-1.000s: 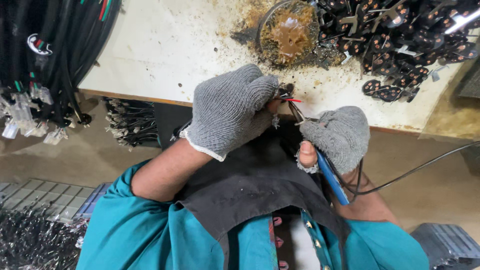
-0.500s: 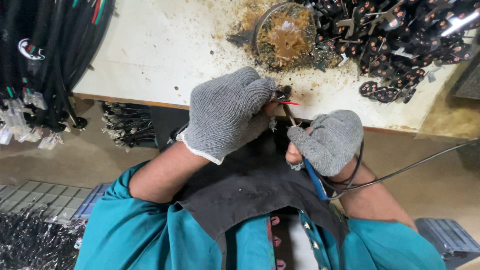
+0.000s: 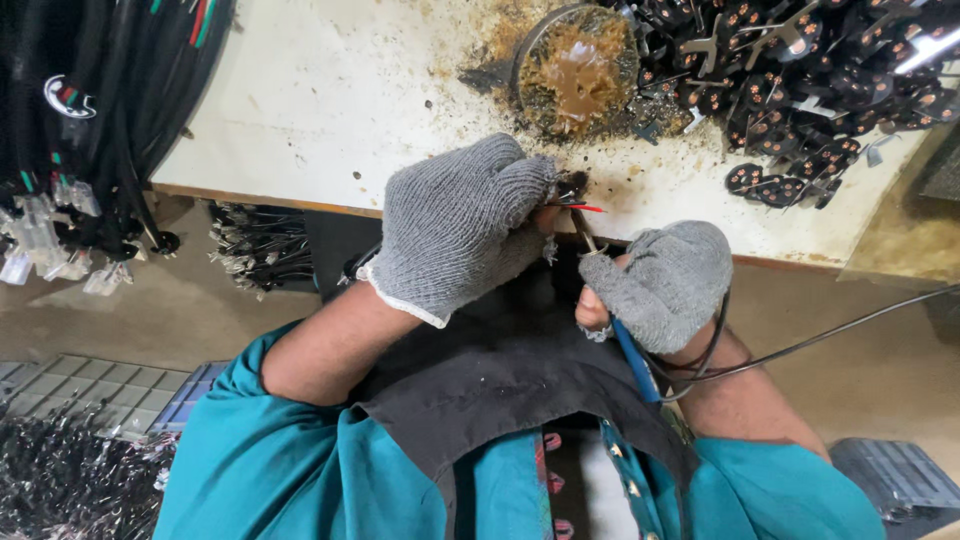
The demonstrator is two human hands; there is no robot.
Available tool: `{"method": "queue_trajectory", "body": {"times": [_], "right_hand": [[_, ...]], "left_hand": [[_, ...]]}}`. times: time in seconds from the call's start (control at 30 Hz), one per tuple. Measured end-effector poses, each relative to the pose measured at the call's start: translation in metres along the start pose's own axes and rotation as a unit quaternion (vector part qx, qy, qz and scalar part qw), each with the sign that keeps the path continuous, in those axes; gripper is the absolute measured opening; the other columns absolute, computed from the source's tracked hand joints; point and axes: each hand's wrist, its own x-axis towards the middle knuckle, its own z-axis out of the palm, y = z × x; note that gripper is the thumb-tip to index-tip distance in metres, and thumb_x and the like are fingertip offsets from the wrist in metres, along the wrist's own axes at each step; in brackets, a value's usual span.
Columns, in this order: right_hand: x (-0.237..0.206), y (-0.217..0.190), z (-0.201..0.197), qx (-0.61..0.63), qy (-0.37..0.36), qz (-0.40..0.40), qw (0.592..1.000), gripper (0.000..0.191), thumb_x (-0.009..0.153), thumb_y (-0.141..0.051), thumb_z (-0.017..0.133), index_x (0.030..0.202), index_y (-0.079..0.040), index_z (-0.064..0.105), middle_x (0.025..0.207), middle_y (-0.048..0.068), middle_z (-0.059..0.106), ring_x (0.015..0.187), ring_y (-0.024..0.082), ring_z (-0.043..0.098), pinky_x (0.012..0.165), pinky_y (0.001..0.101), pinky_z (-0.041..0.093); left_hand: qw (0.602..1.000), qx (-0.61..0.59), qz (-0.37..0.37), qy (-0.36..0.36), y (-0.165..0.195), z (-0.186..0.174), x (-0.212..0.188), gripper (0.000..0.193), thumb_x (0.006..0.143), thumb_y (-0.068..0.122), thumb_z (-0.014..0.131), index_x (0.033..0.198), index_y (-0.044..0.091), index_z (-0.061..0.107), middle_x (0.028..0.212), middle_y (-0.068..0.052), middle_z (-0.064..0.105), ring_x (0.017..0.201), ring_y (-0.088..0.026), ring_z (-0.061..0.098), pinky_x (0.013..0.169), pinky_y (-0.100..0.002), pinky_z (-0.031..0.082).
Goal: The person solders electrical wires to connector plugs at a workbench. They strip and twist the wire ends, dip them into a flux container, and use a soldering iron to solder the wires onto the connectors, placing finished connectors aside and picking up new ones.
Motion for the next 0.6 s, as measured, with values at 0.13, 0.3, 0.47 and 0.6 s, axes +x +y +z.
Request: {"method": "queue_trajectory", "body": {"times": [0.13, 0.3, 0.47, 0.6], "right_hand": [[-0.004, -0.004, -0.004, -0.099, 0.305, -0.428, 0.845, 0.016, 0.084, -0.023, 0.082, 0.087, -0.008, 0.076, 0.071, 0.009, 0.067, 0.066, 0.031, 0.066, 0.061, 0.0398, 0.047], [-0.028, -0.029, 0.001, 0.221, 0.255, -0.233, 0.912, 0.049, 0.099, -0.052, 0.075, 0.110, -0.007, 0.062, 0.100, 0.009, 0.072, 0.088, 0.022, 0.069, 0.075, 0.0322, 0.052], [-0.002, -0.035, 0.009, 0.329, 0.282, -0.119, 0.893, 0.028, 0.094, -0.029, 0.076, 0.103, -0.005, 0.064, 0.088, 0.003, 0.067, 0.077, 0.018, 0.074, 0.069, 0.0320, 0.060], [-0.007, -0.025, 0.012, 0.086, 0.359, -0.267, 0.890, 0.037, 0.098, -0.013, 0.083, 0.114, 0.002, 0.053, 0.099, 0.009, 0.068, 0.099, 0.021, 0.067, 0.093, 0.0319, 0.051]], "left_hand": [[1.000, 0.015, 0.006, -0.002, -0.001, 0.000, -0.001, 0.033, 0.080, 0.028, 0.081, 0.107, 0.017, 0.065, 0.090, -0.006, 0.058, 0.077, -0.030, 0.065, 0.061, -0.044, 0.048], [1.000, -0.005, 0.005, 0.002, -0.001, 0.001, -0.001, 0.031, 0.081, 0.027, 0.080, 0.106, 0.019, 0.065, 0.091, -0.006, 0.059, 0.078, -0.030, 0.065, 0.064, -0.044, 0.049], [1.000, 0.015, 0.001, 0.002, 0.000, 0.001, -0.001, 0.026, 0.085, 0.028, 0.081, 0.102, 0.017, 0.064, 0.088, -0.006, 0.058, 0.075, -0.029, 0.065, 0.061, -0.044, 0.048], [1.000, 0.008, -0.001, 0.017, -0.001, 0.004, -0.002, 0.025, 0.086, 0.028, 0.080, 0.103, 0.018, 0.065, 0.088, -0.005, 0.059, 0.073, -0.028, 0.065, 0.059, -0.042, 0.048]]}}
